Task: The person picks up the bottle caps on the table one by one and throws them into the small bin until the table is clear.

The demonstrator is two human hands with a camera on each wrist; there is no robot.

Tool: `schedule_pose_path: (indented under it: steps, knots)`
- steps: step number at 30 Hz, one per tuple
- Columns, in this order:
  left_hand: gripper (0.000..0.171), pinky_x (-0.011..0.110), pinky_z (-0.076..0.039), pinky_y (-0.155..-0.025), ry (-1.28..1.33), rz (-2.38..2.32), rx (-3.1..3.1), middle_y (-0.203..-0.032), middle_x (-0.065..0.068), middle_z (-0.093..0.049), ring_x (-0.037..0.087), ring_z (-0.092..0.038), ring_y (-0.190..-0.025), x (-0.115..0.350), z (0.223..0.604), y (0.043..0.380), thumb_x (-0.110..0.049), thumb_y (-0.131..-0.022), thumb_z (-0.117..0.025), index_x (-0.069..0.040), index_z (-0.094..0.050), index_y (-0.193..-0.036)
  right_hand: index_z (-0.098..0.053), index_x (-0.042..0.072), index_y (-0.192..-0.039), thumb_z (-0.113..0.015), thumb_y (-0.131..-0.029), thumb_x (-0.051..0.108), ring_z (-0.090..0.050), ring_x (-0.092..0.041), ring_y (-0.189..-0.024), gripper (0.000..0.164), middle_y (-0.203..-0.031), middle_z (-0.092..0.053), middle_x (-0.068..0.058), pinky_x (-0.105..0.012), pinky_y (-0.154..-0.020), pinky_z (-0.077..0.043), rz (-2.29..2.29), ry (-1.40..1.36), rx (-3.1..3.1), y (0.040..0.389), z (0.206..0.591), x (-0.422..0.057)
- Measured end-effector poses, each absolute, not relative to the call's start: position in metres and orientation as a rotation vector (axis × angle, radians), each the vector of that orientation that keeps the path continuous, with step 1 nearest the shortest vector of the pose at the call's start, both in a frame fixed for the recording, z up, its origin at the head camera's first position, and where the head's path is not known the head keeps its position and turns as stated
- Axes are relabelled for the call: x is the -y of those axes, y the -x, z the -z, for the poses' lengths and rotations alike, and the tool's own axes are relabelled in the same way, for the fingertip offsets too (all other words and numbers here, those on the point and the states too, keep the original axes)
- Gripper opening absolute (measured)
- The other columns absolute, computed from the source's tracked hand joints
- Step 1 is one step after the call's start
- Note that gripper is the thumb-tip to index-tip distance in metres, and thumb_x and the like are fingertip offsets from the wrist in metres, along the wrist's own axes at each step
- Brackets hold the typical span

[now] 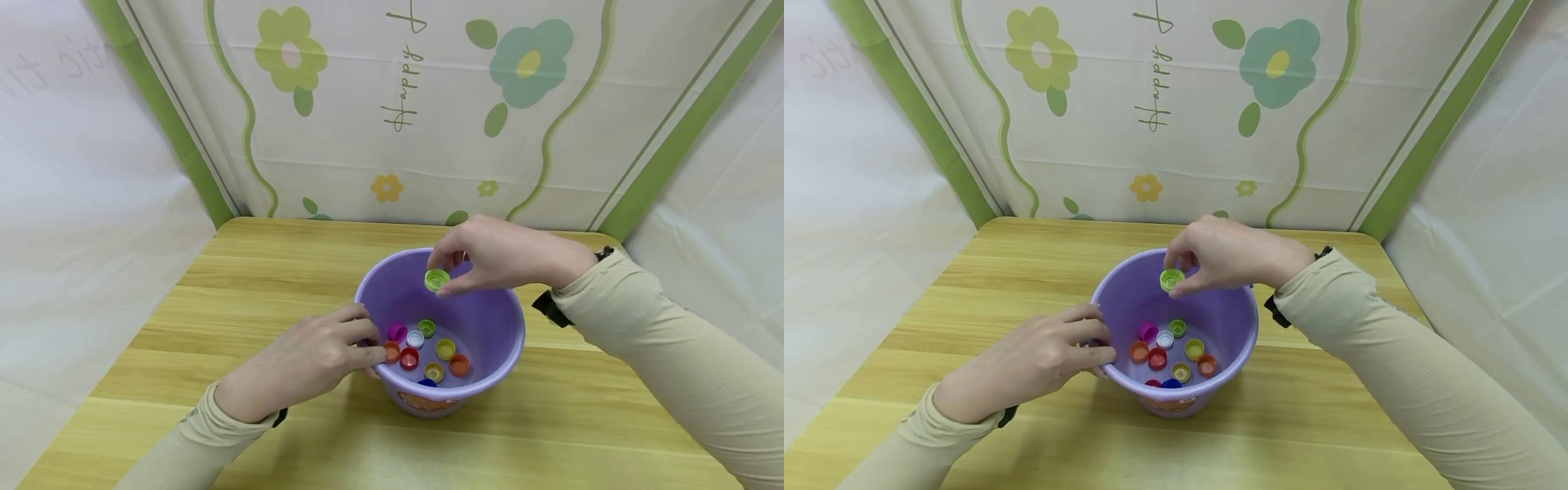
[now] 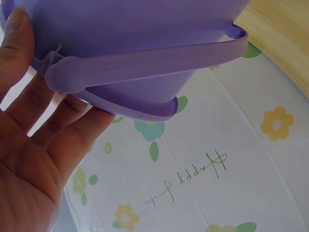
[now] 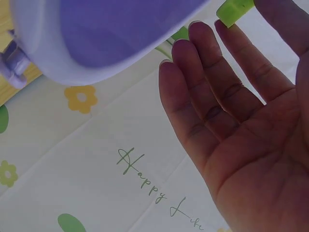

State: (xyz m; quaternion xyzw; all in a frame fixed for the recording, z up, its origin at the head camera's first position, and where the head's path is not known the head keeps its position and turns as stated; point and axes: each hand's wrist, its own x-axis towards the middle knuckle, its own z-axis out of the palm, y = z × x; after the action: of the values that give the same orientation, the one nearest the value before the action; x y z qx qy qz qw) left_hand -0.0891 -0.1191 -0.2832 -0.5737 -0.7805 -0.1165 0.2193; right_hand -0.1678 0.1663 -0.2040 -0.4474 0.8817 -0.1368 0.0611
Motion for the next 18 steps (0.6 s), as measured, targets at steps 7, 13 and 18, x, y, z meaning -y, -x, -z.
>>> schedule_pose_path:
  steps: [7, 13, 18]
  knots:
    - [0.02, 0.018, -0.054, -0.068, 1.581, 0.31, 2.165, -0.094, -0.003, -0.066, 0.014, -0.058, -0.092, 0.1185, 0.2827, 0.0884, -0.018, -0.082, -0.079, -0.019, -0.079, -0.102, -0.074, 0.015, -0.106, -0.081, -0.082, 0.039, -0.059, -0.007, -0.082, 0.034, -0.087, -0.065, 0.009, -0.031, -0.075, -0.052, 0.388, 1.37, -2.667, 0.1685, 0.2047, -0.1669]
    - [0.02, 0.018, -0.054, -0.067, 1.583, 0.308, 2.161, -0.094, -0.003, -0.065, 0.014, -0.058, -0.093, 0.1187, 0.2827, 0.0885, -0.018, -0.082, -0.079, -0.018, -0.079, -0.102, -0.074, 0.015, -0.107, -0.08, -0.084, 0.036, -0.059, -0.008, -0.082, 0.031, -0.088, -0.066, 0.008, -0.036, -0.078, -0.053, 0.394, 1.374, -2.67, 0.1687, 0.202, -0.1696]
    - [0.02, 0.019, -0.054, -0.068, 1.586, 0.316, 2.155, -0.094, -0.003, -0.065, 0.014, -0.058, -0.093, 0.1186, 0.2828, 0.0888, -0.019, -0.082, -0.078, -0.019, -0.079, -0.102, -0.074, 0.015, -0.106, -0.081, -0.084, 0.034, -0.059, -0.007, -0.082, 0.031, -0.088, -0.066, 0.008, -0.036, -0.079, -0.053, 0.409, 1.36, -2.678, 0.1694, 0.2002, -0.1725]
